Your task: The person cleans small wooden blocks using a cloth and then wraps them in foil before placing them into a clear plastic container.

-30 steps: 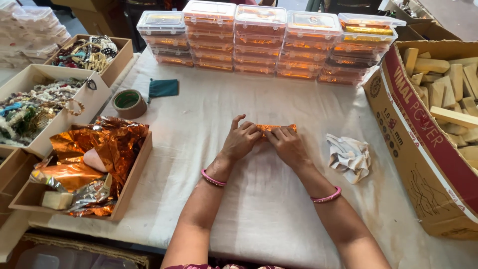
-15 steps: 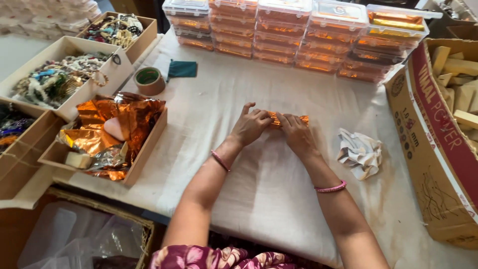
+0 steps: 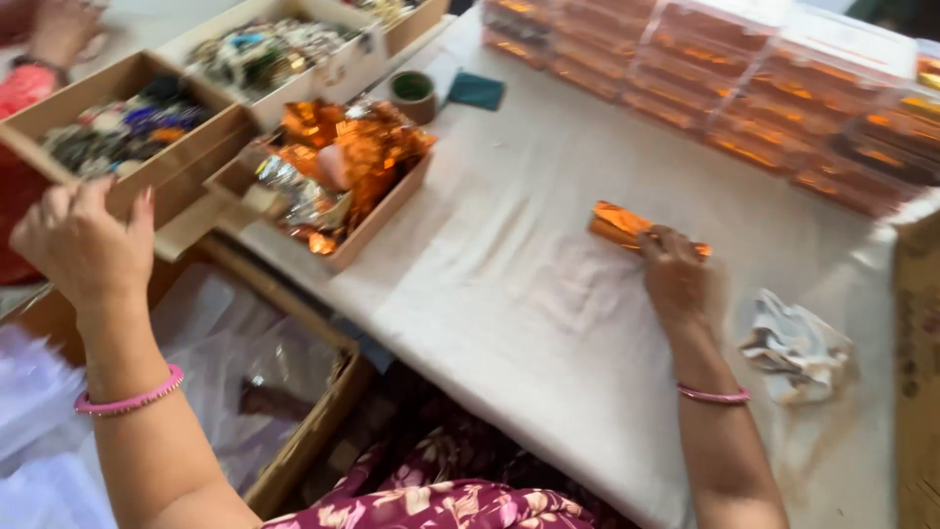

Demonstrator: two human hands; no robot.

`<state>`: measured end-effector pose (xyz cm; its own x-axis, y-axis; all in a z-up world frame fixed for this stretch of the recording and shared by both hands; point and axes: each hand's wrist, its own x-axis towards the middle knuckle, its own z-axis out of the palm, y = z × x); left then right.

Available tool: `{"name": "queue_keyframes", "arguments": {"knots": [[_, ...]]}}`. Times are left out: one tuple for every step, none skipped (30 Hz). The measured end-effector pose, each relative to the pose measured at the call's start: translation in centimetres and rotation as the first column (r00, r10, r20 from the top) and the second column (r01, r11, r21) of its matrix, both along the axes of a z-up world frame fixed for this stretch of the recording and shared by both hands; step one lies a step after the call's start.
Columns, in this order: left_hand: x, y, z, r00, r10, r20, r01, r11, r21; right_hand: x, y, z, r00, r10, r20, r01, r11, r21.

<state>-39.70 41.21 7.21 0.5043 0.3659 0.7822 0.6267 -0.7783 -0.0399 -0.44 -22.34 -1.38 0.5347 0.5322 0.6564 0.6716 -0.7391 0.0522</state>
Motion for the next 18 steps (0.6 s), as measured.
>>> {"name": "queue_keyframes", "arguments": {"knots": [[-2.3,1.2,-2.5,1.0,0.031,-0.004,-0.031,1.0,-0.003,-0.1,0.3,0.2,1.0,0.031,-0.004,-0.031,1.0,-0.003],[-4.2,2.5,-4.9,0.981,0.174,-0.087,-0.185,0.971,-0.152,-0.3,0.3,0.4,1.0,0.022,0.011,-0.022,1.0,0.007],[-6.1,3.7,-7.2,0.937,0.294,-0.186,-0.338,0.897,-0.286,-0.4,0.3,0.6,1.0,0.013,0.027,-0.013,1.0,0.017],[-7.5,4.7,-10.0,0.933,0.307,-0.189,-0.351,0.892,-0.284,-0.4,0.4,0.3,0.999,0.026,0.024,-0.027,0.999,0.017],[-8.8,5.7,-12.9,0.881,0.294,-0.372,-0.433,0.818,-0.378,-0.3,0.4,0.0,1.0,0.023,-0.004,-0.023,0.998,0.053],[-9.6,6.7,-15.8,0.808,0.249,-0.535,-0.521,0.726,-0.449,-0.1,0.2,0.0,1.0,0.014,-0.027,-0.012,0.996,0.089],[-9.1,5.3,-15.6,0.807,0.255,-0.534,-0.525,0.723,-0.449,-0.1,0.4,-0.1,0.999,0.021,-0.026,-0.019,0.996,0.089],[-8.4,3.9,-15.6,0.706,0.156,-0.69,-0.599,0.651,-0.466,0.0,0.4,-0.2,1.0,0.009,-0.024,-0.007,0.996,0.088],[-7.7,2.5,-15.5,0.584,0.036,-0.811,-0.675,0.576,-0.46,0.0,0.4,-0.2,1.0,-0.002,-0.023,0.004,0.996,0.086],[-6.9,2.6,-16.7,0.587,0.035,-0.809,-0.674,0.575,-0.464,0.0,0.3,-0.2,1.0,-0.002,-0.019,0.003,0.996,0.084],[-6.2,2.6,-17.9,0.675,-0.064,-0.735,-0.633,0.463,-0.621,0.0,0.3,-0.1,1.0,0.004,-0.024,-0.002,0.996,0.09],[-5.3,2.8,-18.9,0.757,-0.145,-0.638,-0.569,0.333,-0.751,0.0,0.3,-0.1,1.0,0.008,-0.029,-0.005,0.995,0.099],[-4.6,2.8,-19.0,0.759,-0.145,-0.635,-0.566,0.334,-0.753,0.0,0.3,-0.1,1.0,0.008,-0.025,-0.005,0.995,0.099],[-3.9,2.9,-19.0,0.734,-0.24,-0.636,-0.546,0.349,-0.762,0.0,0.3,0.0,1.0,0.002,-0.023,0.0,0.995,0.096],[-3.1,2.9,-19.0,0.7,-0.332,-0.632,-0.524,0.362,-0.771,0.0,0.3,0.0,1.0,-0.003,-0.021,0.005,0.996,0.092],[-2.5,1.1,-15.7,0.701,-0.334,-0.63,-0.52,0.366,-0.772,0.1,0.3,0.0,1.0,-0.006,-0.019,0.008,0.996,0.094],[-1.8,-0.8,-12.5,0.772,-0.277,-0.572,-0.423,0.449,-0.787,0.2,0.4,-0.1,1.0,-0.003,-0.023,0.005,0.995,0.103],[-1.3,-2.8,-9.3,0.831,-0.232,-0.505,-0.327,0.53,-0.782,0.1,0.1,-0.3,0.999,-0.002,-0.034,0.006,0.994,0.109]]}}
